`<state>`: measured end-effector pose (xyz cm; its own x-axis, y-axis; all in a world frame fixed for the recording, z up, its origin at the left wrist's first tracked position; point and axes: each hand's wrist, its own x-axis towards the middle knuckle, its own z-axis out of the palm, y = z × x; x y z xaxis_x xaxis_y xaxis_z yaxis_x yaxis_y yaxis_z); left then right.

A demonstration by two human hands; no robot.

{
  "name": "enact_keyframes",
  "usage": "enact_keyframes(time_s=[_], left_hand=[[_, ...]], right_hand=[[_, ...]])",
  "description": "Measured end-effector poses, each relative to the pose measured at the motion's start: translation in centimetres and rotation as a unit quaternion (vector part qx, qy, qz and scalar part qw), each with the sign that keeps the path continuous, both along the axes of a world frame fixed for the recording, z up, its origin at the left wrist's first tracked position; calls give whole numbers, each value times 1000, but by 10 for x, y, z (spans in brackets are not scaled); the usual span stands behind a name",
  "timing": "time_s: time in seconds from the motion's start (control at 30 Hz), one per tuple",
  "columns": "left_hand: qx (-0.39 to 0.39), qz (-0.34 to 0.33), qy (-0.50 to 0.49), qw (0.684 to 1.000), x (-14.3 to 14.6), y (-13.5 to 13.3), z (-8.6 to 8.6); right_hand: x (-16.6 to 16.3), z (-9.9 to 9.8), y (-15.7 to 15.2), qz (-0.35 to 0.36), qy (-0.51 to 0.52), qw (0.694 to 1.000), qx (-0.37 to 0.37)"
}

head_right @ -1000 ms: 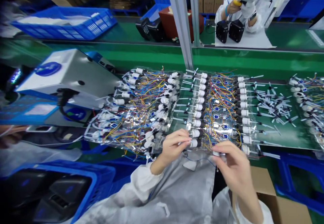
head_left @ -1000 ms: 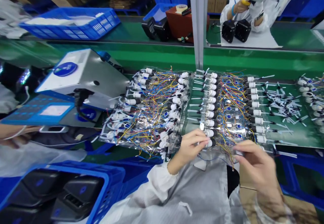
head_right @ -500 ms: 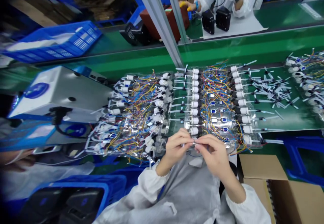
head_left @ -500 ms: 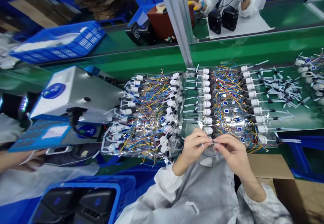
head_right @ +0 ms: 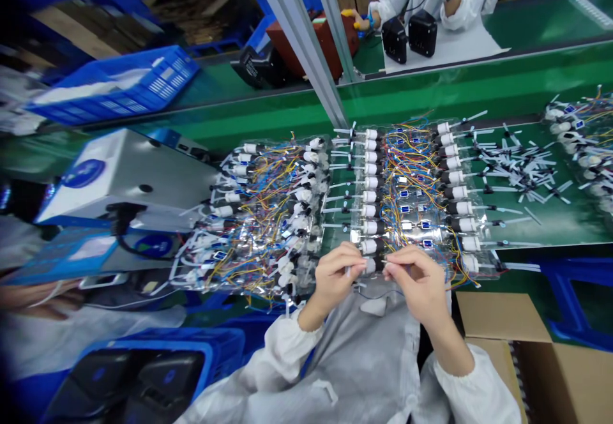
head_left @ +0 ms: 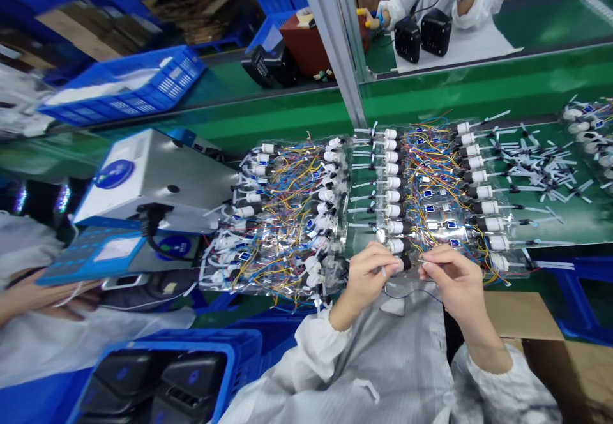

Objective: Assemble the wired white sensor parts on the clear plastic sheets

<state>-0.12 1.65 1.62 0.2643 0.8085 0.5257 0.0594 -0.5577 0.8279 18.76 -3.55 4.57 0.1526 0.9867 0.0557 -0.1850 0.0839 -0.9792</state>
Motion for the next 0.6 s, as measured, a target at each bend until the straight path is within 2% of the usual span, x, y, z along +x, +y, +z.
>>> enact_keyframes(time_s=[0.13, 0.3, 0.6], left_hand=[[2, 2, 4, 1000, 0, 0, -1], [0, -2, -1, 1000, 3, -1, -2], [-2, -5, 9, 1000, 2, 0, 0]], right_hand=[[0, -3, 0, 38, -45, 998, 4], [-4, -10, 1, 44, -54, 997, 18], [-3, -7, 4, 61, -69, 996, 19]])
